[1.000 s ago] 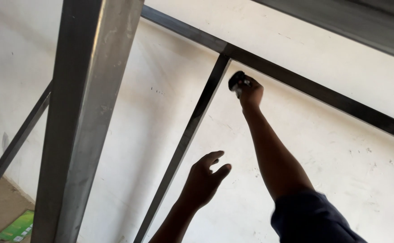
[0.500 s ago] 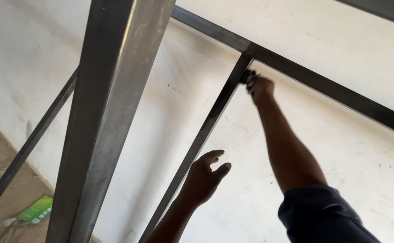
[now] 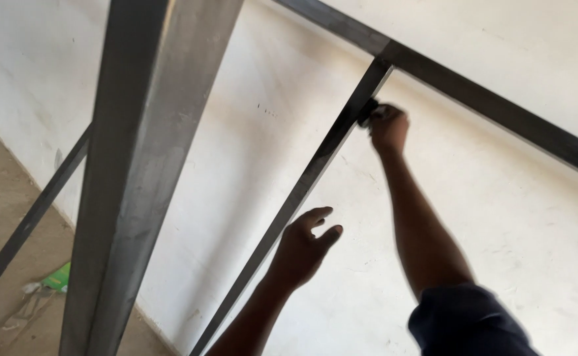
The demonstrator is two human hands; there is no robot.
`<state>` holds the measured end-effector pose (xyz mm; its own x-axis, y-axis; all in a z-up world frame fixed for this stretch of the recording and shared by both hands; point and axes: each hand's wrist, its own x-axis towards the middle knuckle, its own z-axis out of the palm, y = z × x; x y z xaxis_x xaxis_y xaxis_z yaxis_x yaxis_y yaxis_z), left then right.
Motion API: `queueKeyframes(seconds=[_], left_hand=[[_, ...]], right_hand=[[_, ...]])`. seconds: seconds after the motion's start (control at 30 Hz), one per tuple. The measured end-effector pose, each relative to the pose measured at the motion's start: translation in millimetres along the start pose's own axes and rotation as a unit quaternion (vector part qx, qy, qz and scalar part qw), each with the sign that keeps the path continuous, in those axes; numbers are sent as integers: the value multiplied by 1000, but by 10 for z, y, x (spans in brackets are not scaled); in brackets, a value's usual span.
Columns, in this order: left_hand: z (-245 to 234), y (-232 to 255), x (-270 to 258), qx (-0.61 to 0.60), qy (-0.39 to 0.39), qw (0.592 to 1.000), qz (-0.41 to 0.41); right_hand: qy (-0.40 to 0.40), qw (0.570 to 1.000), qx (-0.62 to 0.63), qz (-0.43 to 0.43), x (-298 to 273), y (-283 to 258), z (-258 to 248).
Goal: Painting a metal frame by dipping a cloth into a bucket of black paint and wiping it onto the metal surfaces.
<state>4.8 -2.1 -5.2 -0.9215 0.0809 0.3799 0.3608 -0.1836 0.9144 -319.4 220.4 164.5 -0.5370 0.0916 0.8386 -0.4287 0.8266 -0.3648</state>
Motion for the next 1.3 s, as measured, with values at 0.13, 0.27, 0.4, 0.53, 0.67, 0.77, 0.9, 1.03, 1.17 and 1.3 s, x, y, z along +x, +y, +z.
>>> queueKeyframes(seconds=[0.13,0.27,0.4,0.53,0.67,0.77,0.9,1.03,1.17,1.3], left_hand=[[3,-149,-40,8,13,999,-29],[85,-295,-134,-6,21,997,-68],[24,-596,-192,-10,54,995,-86],[-140,-630,-300,-24,84,990,-107],[-238,-762,-341,-34,112,984,-133],[-272,-847,-373,-40,129,980,-144],[-315,-787,-538,-41,145,977,-150],[-385,-767,-838,-32,151,973,-174],[-348,-993,-1180,-24,180,961,-207],[-110,-988,-1622,-27,202,950,-236]], right_hand=[[-112,989,-59,82,-1503,402,522],[-358,898,-256,34,-2436,969,845],[-299,891,-324,-104,-1865,608,557],[-107,965,-187,-147,-657,31,-164],[59,977,-94,-181,-439,-458,-198],[-61,963,-205,-162,-1140,-323,267],[-271,861,-389,-183,-2882,411,1232],[-391,850,-338,-101,-3526,177,865],[-378,898,44,219,-3882,-28,215],[-297,703,395,511,-4159,-47,-596]])
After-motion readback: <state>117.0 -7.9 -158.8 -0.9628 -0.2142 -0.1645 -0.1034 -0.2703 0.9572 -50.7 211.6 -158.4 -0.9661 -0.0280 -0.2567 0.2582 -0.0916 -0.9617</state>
